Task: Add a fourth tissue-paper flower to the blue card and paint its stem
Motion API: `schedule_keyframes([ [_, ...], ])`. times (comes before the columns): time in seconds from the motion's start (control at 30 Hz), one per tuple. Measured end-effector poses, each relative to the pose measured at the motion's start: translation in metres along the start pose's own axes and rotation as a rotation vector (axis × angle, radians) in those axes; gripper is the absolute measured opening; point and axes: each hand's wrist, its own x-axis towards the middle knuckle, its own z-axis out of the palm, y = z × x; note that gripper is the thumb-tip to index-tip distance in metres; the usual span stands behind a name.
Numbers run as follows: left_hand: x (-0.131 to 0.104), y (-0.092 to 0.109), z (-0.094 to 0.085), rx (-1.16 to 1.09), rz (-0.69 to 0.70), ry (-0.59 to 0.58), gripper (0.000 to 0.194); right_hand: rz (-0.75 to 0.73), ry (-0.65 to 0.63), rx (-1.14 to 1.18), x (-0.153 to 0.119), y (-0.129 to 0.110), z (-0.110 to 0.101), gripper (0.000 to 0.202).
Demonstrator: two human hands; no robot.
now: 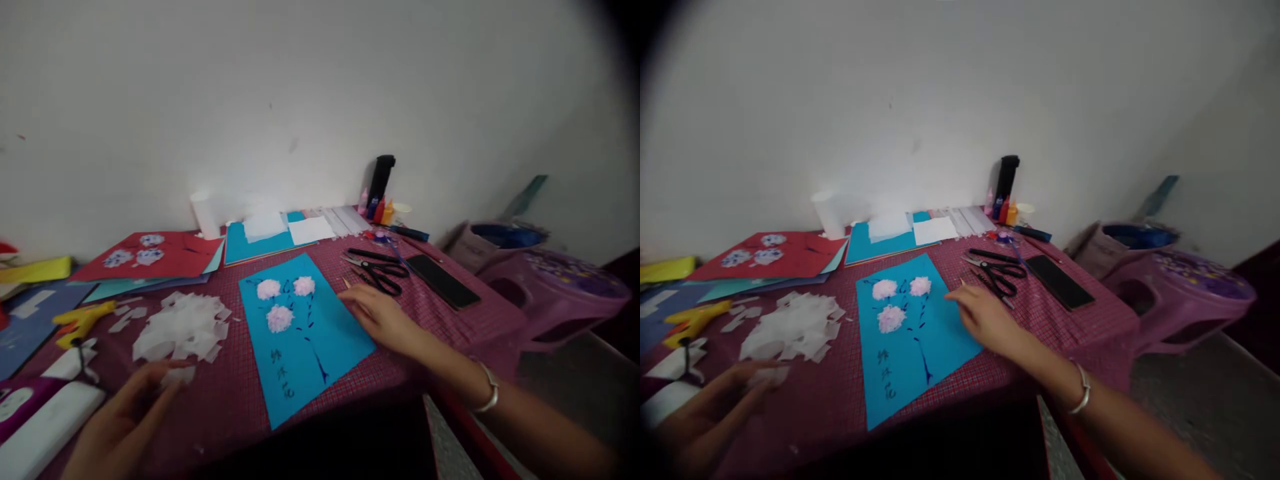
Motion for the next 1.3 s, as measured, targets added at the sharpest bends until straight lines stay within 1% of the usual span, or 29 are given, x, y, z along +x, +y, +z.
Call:
schedule_keyframes([
  [0.03,-0.006,0.016,0.011,-0.053,0.018,-0.083,0.039,0.04,0.01,0.16,-0.004,-0.016,0.005,0.031],
  [0.07,-0.012,0.032,0.022,-0.105,0.04,-0.181,0.036,0.089,-0.01,0.31,-0.009,-0.03,0.011,0.026],
  [0.13,-0.022,0.061,0.046,-0.202,0.107,-0.322,0.03,0.168,-0.129,0.575,-0.017,-0.055,0.024,0.023],
  [0.17,-0.025,0.072,0.057,-0.229,0.13,-0.379,0.027,0.193,-0.196,0.673,-0.021,-0.064,0.031,0.024],
  [0.23,-0.028,0.085,0.074,-0.263,0.163,-0.418,0.023,0.212,-0.301,0.829,-0.024,-0.075,0.041,0.027],
  [0.3,-0.028,0.09,0.086,-0.276,0.183,-0.417,0.02,0.236,-0.335,0.956,-0.024,-0.076,0.048,0.032],
  [0.43,-0.025,0.091,0.098,-0.318,0.202,-0.433,0.016,0.371,-0.305,1.136,-0.022,-0.069,0.054,0.042],
  [0.57,-0.03,0.092,0.112,-0.368,0.117,-0.518,0.013,0.438,-0.279,1.215,-0.023,-0.066,0.055,0.046],
  [0.67,-0.036,0.093,0.121,-0.435,0.073,-0.536,0.016,0.457,-0.261,1.224,-0.024,-0.068,0.055,0.04],
  [0.8,-0.041,0.091,0.124,-0.525,0.011,-0.538,0.024,0.509,-0.211,1.221,-0.024,-0.07,0.058,0.031],
  [0.9,-0.042,0.088,0.122,-0.642,-0.071,-0.537,0.029,0.576,-0.184,1.218,-0.023,-0.07,0.058,0.028],
  [0.97,-0.042,0.086,0.122,-0.698,-0.12,-0.525,0.03,0.588,-0.164,1.189,-0.023,-0.07,0.057,0.025],
  [1.07,-0.044,0.088,0.127,-0.63,-0.128,-0.537,0.02,0.534,-0.137,1.127,-0.024,-0.071,0.055,0.017],
  [1.13,-0.045,0.091,0.129,-0.537,-0.09,-0.529,0.022,0.493,-0.126,1.092,-0.026,-0.073,0.055,0.013],
  [1.2,-0.044,0.094,0.123,-0.462,-0.041,-0.491,0.024,0.481,-0.135,1.083,-0.027,-0.074,0.055,0.011],
  [1.27,-0.037,0.093,0.107,-0.383,0.001,-0.403,0.025,0.478,-0.164,1.085,-0.028,-0.074,0.054,0.008],
  [1.3,-0.03,0.09,0.096,-0.333,0.017,-0.331,0.025,0.473,-0.177,1.077,-0.028,-0.073,0.053,0.006],
])
